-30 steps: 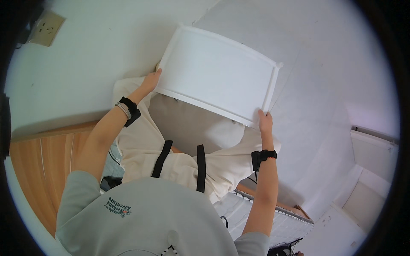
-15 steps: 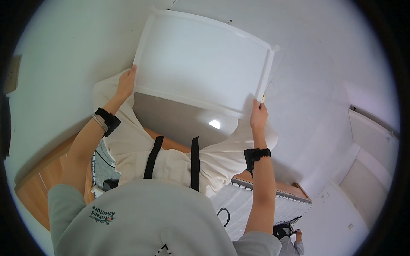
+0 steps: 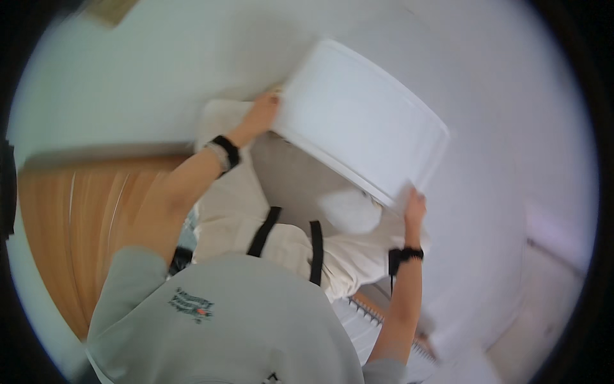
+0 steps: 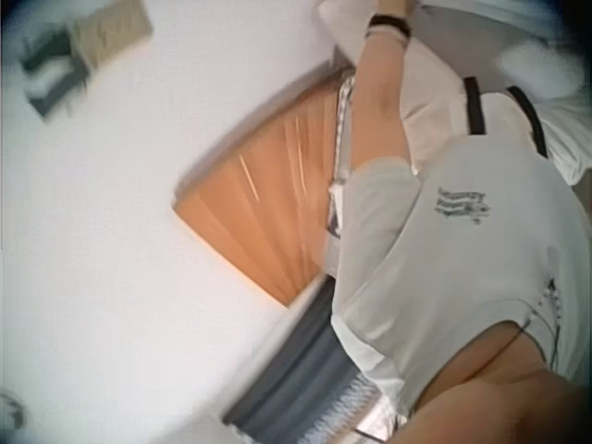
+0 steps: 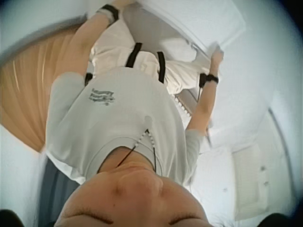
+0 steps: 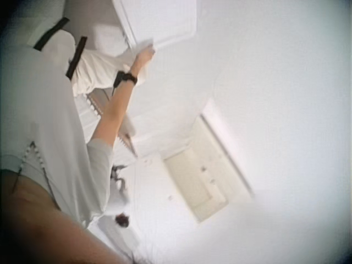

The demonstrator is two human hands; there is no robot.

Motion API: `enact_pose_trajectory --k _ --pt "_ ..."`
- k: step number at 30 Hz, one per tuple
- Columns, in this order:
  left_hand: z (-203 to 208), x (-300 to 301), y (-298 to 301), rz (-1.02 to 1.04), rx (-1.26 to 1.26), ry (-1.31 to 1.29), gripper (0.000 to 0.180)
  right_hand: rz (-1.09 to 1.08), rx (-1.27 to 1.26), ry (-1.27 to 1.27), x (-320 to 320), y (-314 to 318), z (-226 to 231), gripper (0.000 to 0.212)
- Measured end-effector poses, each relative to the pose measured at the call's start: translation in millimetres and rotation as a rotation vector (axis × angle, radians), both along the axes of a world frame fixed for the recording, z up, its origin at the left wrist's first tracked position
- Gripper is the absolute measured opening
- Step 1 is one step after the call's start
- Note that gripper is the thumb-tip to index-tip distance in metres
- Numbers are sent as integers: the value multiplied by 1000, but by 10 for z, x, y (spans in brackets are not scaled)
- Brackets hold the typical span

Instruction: Assembling a small white plastic shelving unit by attaching metal legs and wiping components with a cloth.

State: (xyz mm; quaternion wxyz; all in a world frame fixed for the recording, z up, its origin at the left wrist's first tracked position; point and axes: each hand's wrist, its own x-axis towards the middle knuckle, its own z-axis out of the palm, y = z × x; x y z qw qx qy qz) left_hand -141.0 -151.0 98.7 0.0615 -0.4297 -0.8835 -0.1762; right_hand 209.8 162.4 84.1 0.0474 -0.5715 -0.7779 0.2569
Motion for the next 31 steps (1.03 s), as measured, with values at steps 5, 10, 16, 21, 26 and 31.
enact_pose_trajectory --k 5,10,16,21,26,31 --pt "1775 581 -1033 159 481 -413 13 384 328 213 167 -73 161 44" --pt "2835 1562 -3101 753 876 -653 16 450 320 300 -24 -346 702 31" --pt "1404 3221 -5149 1564 79 140 28 497 9 374 -715 -786 889 27" --pt "219 4617 -5532 2101 -324 -247 48 675 -33 396 -980 -1018 789 29" --pt "-106 5251 -5781 2286 -314 -477 55 734 22 311 -916 -1138 868 27" --pt "-316 5549 -6275 2467 -308 -558 59 781 52 220 -729 -1238 889 29"
